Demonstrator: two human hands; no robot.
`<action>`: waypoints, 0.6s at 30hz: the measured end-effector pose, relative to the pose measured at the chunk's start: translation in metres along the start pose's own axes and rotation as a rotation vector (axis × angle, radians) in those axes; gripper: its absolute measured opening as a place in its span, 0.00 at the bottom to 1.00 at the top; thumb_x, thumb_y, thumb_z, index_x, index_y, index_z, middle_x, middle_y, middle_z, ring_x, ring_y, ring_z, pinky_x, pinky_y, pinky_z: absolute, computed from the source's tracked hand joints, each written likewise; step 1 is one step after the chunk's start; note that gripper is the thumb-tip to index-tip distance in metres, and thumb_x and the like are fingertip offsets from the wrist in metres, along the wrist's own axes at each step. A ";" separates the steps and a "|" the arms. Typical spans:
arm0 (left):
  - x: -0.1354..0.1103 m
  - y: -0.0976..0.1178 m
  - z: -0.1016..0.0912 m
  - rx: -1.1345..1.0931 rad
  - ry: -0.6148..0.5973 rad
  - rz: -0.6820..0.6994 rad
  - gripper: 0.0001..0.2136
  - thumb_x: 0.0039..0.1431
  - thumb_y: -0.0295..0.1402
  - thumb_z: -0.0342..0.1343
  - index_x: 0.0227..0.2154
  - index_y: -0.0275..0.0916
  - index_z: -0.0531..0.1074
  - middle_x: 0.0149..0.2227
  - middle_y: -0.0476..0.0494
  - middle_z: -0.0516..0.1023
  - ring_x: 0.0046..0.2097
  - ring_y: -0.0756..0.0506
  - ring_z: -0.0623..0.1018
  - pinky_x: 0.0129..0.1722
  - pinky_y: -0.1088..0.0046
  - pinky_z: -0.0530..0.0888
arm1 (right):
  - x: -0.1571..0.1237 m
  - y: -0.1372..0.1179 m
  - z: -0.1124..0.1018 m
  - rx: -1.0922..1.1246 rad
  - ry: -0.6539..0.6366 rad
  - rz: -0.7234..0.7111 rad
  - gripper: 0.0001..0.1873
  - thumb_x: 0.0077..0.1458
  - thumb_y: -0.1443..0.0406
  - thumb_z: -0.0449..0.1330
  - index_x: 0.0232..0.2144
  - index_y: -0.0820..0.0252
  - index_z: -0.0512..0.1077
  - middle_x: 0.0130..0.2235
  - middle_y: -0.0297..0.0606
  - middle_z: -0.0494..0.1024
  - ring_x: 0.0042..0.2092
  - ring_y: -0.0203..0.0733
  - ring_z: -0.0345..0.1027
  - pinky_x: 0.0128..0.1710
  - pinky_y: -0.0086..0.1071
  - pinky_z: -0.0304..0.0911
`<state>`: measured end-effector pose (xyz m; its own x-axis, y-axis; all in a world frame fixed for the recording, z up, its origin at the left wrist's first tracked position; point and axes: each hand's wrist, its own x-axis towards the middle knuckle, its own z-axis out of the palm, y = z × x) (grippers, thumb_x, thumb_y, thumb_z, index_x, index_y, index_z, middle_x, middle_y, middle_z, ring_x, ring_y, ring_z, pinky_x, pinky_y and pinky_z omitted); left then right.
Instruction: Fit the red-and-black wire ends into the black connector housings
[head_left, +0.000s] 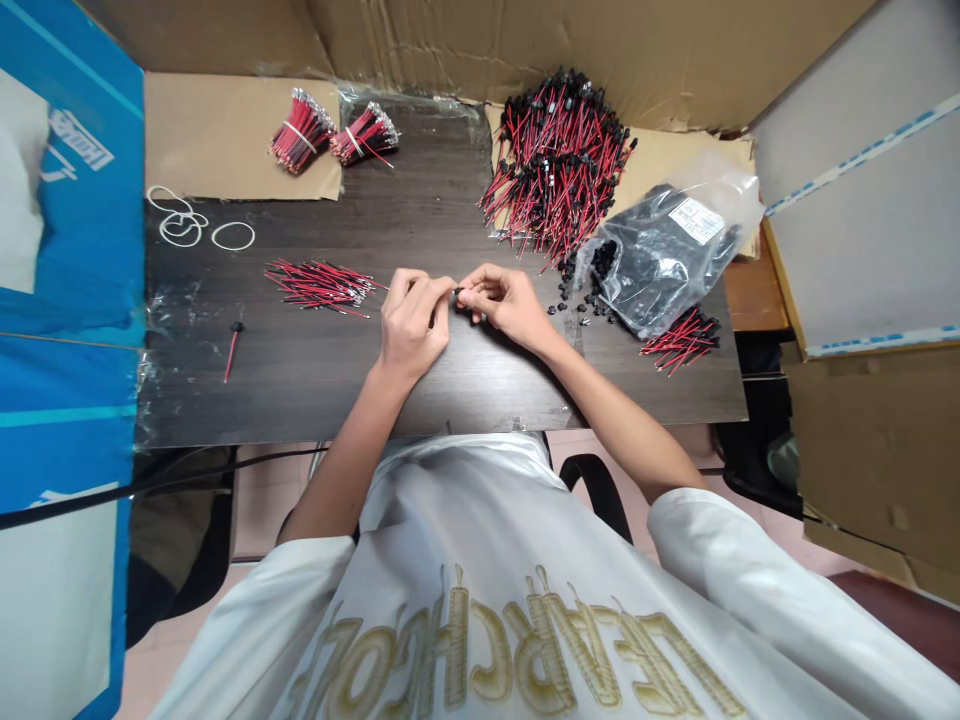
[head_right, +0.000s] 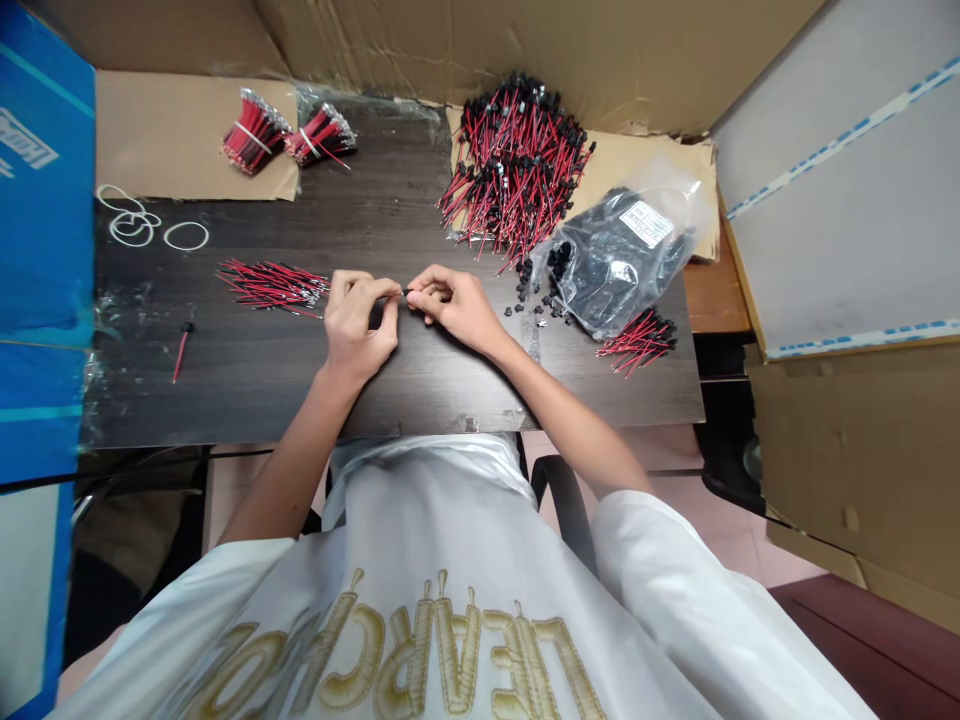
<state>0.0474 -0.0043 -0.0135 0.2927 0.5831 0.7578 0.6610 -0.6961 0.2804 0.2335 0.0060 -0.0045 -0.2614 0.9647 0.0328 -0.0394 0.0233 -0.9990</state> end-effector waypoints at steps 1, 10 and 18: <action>0.000 0.000 0.000 -0.013 0.012 0.000 0.05 0.71 0.28 0.52 0.44 0.41 0.73 0.35 0.46 0.78 0.43 0.43 0.77 0.44 0.66 0.75 | 0.000 0.001 0.000 -0.019 0.003 -0.013 0.27 0.49 0.46 0.74 0.35 0.62 0.76 0.31 0.34 0.81 0.25 0.31 0.69 0.27 0.28 0.66; -0.001 -0.001 -0.001 -0.019 -0.028 -0.060 0.06 0.71 0.29 0.52 0.43 0.41 0.74 0.36 0.43 0.79 0.44 0.42 0.78 0.45 0.63 0.74 | -0.004 0.003 0.003 -0.060 0.015 -0.056 0.25 0.52 0.46 0.73 0.36 0.60 0.76 0.31 0.33 0.80 0.26 0.33 0.70 0.28 0.29 0.66; 0.001 0.002 -0.001 -0.100 0.030 -0.050 0.05 0.68 0.28 0.55 0.43 0.42 0.74 0.36 0.46 0.79 0.43 0.43 0.77 0.45 0.65 0.75 | -0.004 0.003 0.006 -0.042 0.003 -0.067 0.25 0.52 0.45 0.73 0.36 0.60 0.75 0.32 0.31 0.79 0.26 0.31 0.70 0.28 0.27 0.66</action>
<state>0.0482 -0.0053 -0.0112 0.2391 0.6061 0.7586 0.6014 -0.7058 0.3744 0.2287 0.0011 -0.0073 -0.2571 0.9612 0.0997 -0.0162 0.0988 -0.9950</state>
